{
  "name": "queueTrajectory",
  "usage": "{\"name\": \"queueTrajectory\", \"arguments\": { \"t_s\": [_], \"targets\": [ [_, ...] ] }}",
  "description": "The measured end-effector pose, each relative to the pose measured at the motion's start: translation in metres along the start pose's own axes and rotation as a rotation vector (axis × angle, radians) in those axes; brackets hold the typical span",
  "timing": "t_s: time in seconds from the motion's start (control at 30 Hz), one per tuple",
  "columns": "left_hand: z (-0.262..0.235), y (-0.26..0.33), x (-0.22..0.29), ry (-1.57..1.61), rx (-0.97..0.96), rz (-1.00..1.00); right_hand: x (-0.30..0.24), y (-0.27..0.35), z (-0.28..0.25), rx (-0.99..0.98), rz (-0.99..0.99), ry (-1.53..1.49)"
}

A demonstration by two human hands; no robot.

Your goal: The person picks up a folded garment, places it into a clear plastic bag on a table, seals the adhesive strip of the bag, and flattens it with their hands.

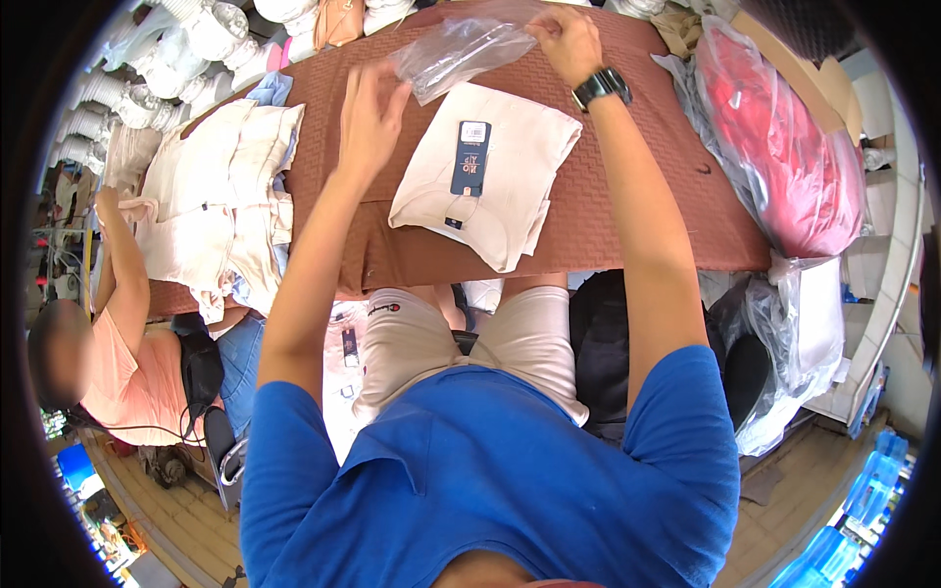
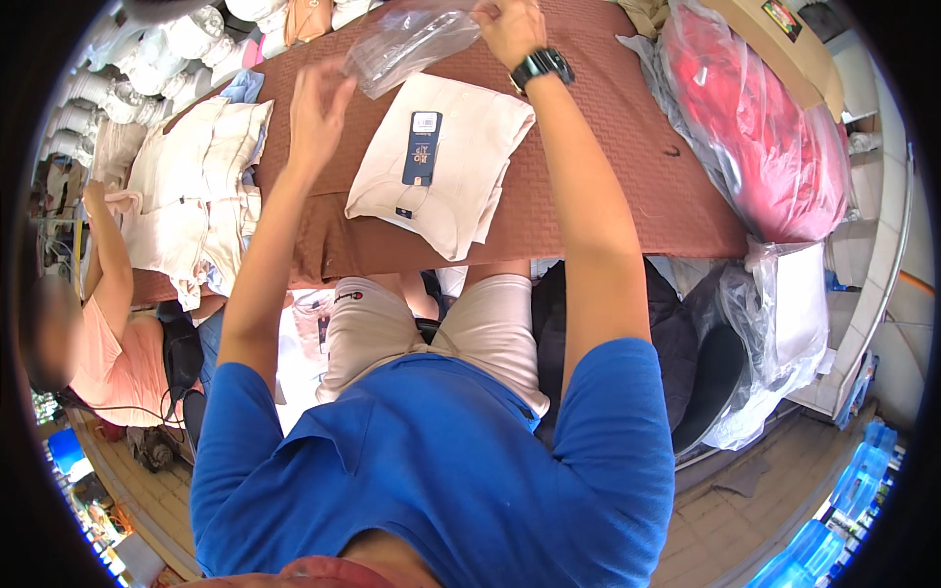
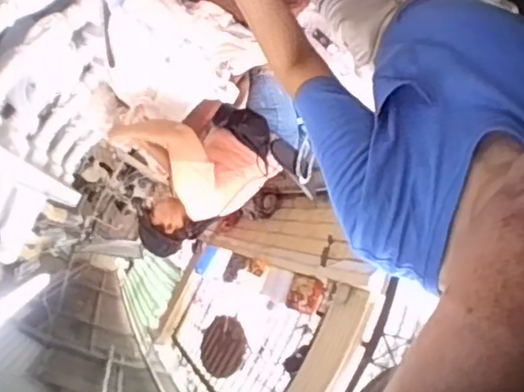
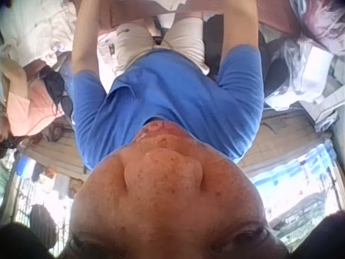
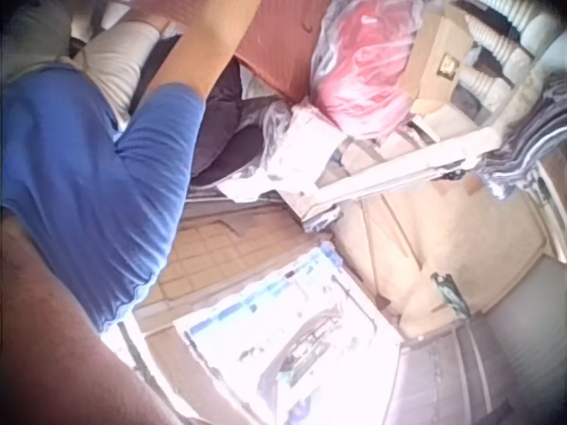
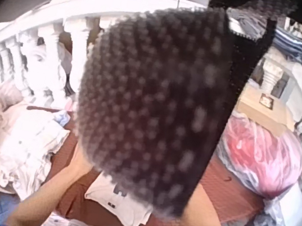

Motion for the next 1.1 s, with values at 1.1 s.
{"name": "queueTrajectory", "arguments": {
  "t_s": [1.1],
  "targets": [
    [0.097, 0.131, -0.029, 1.009, -0.076, -0.684, -0.091, 0.265, 0.07, -0.04, 0.905, -1.007]
  ]
}}
Point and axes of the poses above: each hand's wrist, its own y-axis away from the middle knuckle, its own z-axis out of the palm, x = y × z, the point moved 3 cm from there along -y, towards the middle knuckle, and after that the axes turned 15 degrees about -x, right-handed, at the moved point
